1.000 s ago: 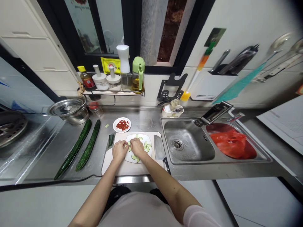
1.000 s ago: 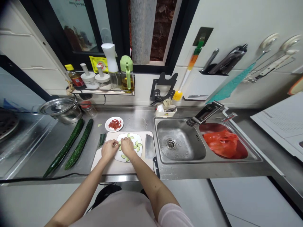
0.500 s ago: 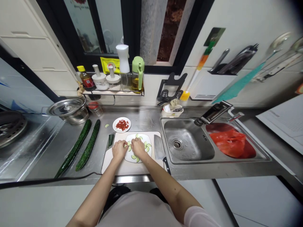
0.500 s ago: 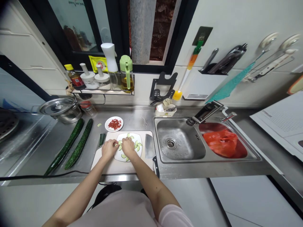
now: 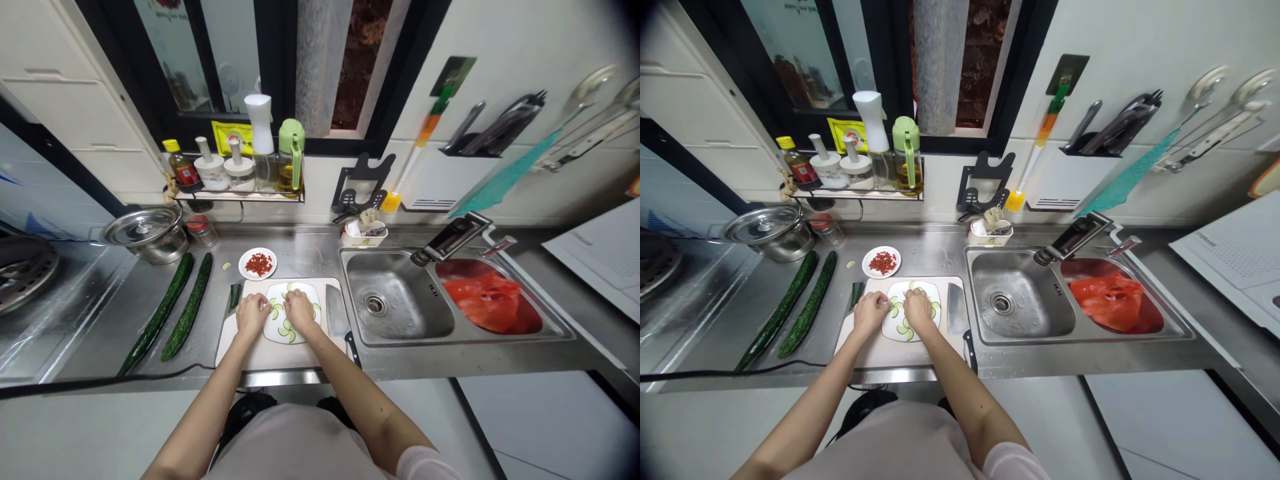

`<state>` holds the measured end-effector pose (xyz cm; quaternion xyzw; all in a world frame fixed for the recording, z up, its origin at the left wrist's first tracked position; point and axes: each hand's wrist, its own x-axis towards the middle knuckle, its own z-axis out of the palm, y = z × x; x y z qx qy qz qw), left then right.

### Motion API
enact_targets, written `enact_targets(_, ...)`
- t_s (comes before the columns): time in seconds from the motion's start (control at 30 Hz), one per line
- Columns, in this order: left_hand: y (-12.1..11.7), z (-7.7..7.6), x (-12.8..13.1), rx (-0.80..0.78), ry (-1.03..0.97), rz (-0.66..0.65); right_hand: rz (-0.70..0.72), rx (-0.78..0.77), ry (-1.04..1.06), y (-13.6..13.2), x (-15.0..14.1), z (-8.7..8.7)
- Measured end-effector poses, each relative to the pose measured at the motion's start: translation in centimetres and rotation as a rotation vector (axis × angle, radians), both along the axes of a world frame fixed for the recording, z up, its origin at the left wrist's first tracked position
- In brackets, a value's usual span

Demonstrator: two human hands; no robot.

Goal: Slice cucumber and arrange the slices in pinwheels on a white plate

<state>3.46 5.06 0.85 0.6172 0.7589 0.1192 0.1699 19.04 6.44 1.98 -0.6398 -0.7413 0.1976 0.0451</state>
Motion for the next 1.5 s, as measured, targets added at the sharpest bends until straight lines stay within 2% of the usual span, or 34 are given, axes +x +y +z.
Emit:
enact_targets(0.33,0.0,-0.2,0.5,-0.039,0.048,-0.015,-0.002,-0.043,-0.037,-0.1,-0.4,-0.8)
enact_targets(0.7,0.7,0.4,0.6,-0.132,0.049,0.052,0.017,-0.045,-0.047,0.2,-0.8,-0.6)
enact_targets(1.0,0.7,0.6,0.8,-0.138,0.09,0.02,0.021,-0.015,-0.008,0.2,-1.3,0.1)
enact_targets(1.2,0.3,0.8,1.1,-0.084,0.094,-0.016,-0.091,0.107,0.195,-0.9,1.8,0.9)
enact_targets(1.33,0.0,0.7,1.1,-0.054,0.043,-0.019,-0.231,0.211,0.386,-2.6,5.7,1.2)
enact_targets(1.5,-0.9,1.0,1.0,-0.008,-0.09,0.041,-0.431,0.265,0.502,-5.6,10.7,0.7)
